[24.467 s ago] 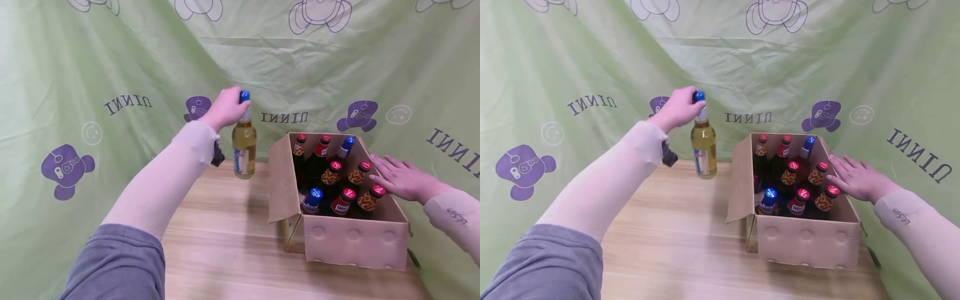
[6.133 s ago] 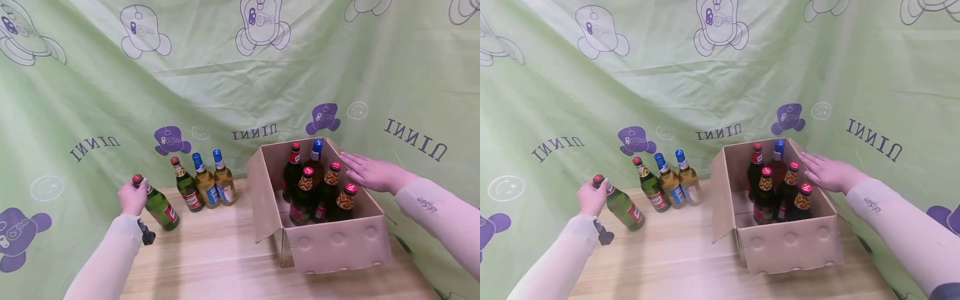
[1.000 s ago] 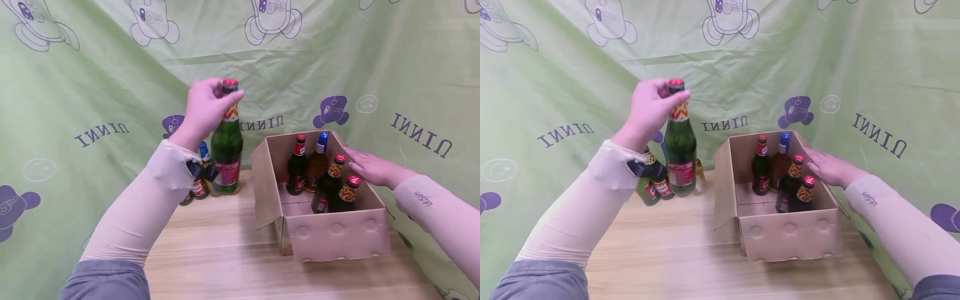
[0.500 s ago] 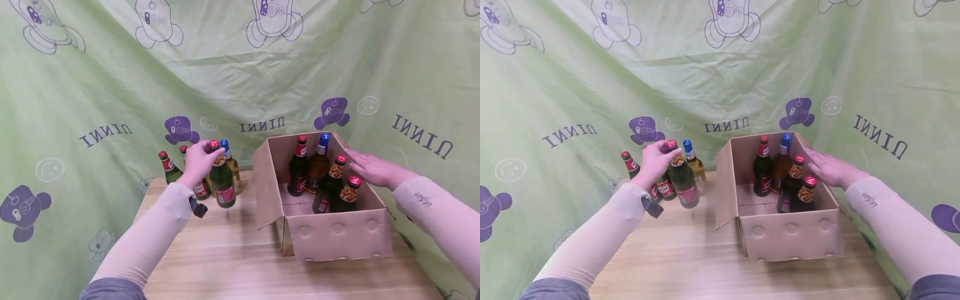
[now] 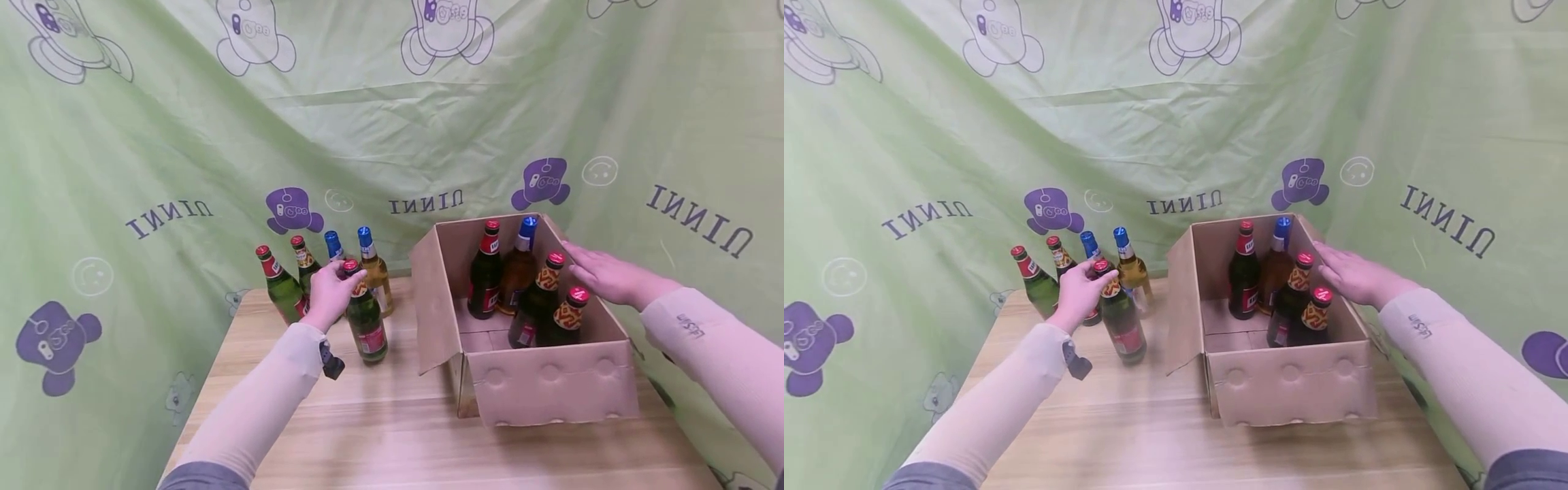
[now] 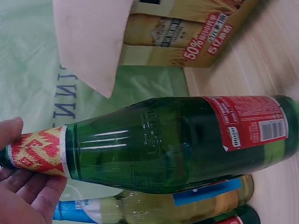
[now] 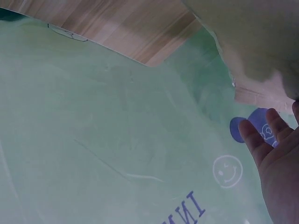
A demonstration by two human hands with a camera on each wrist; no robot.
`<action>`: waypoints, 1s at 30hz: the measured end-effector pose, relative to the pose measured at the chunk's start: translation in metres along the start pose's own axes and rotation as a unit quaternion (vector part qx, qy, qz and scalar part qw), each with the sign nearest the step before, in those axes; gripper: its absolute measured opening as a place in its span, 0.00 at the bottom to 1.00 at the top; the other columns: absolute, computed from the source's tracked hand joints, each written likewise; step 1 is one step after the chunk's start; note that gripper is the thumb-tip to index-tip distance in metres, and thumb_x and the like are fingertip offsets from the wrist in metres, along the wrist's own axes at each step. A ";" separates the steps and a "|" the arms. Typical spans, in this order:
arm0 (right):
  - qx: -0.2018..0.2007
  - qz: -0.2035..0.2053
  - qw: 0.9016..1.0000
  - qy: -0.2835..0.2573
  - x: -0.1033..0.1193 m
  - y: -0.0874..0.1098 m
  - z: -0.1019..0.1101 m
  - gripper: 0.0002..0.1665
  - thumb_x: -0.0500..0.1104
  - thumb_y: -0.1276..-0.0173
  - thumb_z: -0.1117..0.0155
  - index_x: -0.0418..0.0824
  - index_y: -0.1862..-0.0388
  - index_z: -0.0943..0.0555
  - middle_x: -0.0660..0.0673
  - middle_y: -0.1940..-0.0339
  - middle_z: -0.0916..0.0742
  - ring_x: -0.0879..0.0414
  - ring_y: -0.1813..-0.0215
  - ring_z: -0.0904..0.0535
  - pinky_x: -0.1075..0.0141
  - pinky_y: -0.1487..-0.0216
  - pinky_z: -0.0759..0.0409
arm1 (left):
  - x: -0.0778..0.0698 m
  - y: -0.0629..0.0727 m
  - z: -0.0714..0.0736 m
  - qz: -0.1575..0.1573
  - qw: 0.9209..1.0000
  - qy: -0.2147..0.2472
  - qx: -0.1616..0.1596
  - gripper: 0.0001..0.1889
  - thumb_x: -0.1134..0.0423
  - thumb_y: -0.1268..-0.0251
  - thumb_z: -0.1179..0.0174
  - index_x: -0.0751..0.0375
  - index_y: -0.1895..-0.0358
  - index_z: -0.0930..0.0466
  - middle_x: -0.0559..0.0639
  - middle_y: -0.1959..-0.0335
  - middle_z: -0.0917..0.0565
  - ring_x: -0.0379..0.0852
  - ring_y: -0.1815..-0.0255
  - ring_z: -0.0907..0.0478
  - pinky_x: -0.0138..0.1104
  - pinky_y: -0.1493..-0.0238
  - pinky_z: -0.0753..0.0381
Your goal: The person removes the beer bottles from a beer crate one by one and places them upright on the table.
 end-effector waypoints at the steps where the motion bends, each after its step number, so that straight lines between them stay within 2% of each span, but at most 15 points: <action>1: -0.001 0.000 1.000 0.000 -0.001 0.000 0.000 0.35 0.42 0.15 0.57 0.20 0.21 0.49 0.18 0.23 0.43 0.20 0.25 0.48 0.32 0.26 0.48 | 0.002 -0.001 -0.001 0.002 1.000 0.001 -0.001 0.18 0.54 0.33 0.29 0.66 0.51 0.15 0.58 0.64 0.11 0.52 0.66 0.16 0.46 0.60 0.16; 7: 0.001 -0.004 1.000 -0.002 0.001 0.002 0.000 0.35 0.42 0.15 0.57 0.21 0.21 0.49 0.18 0.23 0.43 0.21 0.24 0.48 0.32 0.26 0.48 | 0.009 -0.006 -0.008 0.010 1.000 0.004 -0.003 0.19 0.54 0.32 0.29 0.67 0.50 0.15 0.59 0.61 0.11 0.53 0.63 0.15 0.46 0.58 0.15; 13: 0.009 -0.017 1.000 -0.005 0.001 0.002 -0.001 0.35 0.44 0.14 0.59 0.22 0.20 0.50 0.19 0.22 0.45 0.21 0.23 0.50 0.33 0.25 0.50 | 0.012 -0.011 -0.009 0.000 1.000 -0.006 -0.020 0.16 0.55 0.32 0.29 0.66 0.54 0.14 0.59 0.65 0.12 0.54 0.65 0.16 0.47 0.60 0.17; 18: 0.003 -0.015 1.000 -0.004 0.002 0.003 0.002 0.35 0.43 0.14 0.57 0.22 0.21 0.49 0.18 0.23 0.43 0.21 0.24 0.48 0.32 0.26 0.48 | 0.012 -0.017 -0.012 -0.008 1.000 0.000 -0.018 0.16 0.55 0.30 0.30 0.66 0.53 0.15 0.59 0.63 0.11 0.54 0.63 0.16 0.47 0.58 0.17; 25: -0.003 -0.014 1.000 -0.004 0.003 0.002 0.003 0.35 0.42 0.15 0.57 0.22 0.21 0.49 0.19 0.23 0.43 0.21 0.24 0.48 0.32 0.26 0.48 | 0.015 -0.025 -0.017 -0.007 1.000 0.007 -0.022 0.16 0.55 0.30 0.30 0.66 0.53 0.16 0.59 0.60 0.12 0.54 0.61 0.16 0.46 0.56 0.16; 30: -0.005 -0.005 1.000 -0.008 0.005 0.001 0.002 0.34 0.41 0.15 0.55 0.20 0.22 0.48 0.19 0.22 0.43 0.22 0.24 0.48 0.33 0.26 0.48 | 0.020 -0.027 -0.019 0.006 1.000 0.016 -0.023 0.17 0.55 0.30 0.31 0.67 0.50 0.16 0.61 0.58 0.12 0.55 0.59 0.16 0.48 0.53 0.15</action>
Point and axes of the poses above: each hand's wrist, its own y-axis away from the middle knuckle, its own z-axis out of the back of the hand, x = y × z, the point moved 8 cm from there along -y, towards the middle knuckle
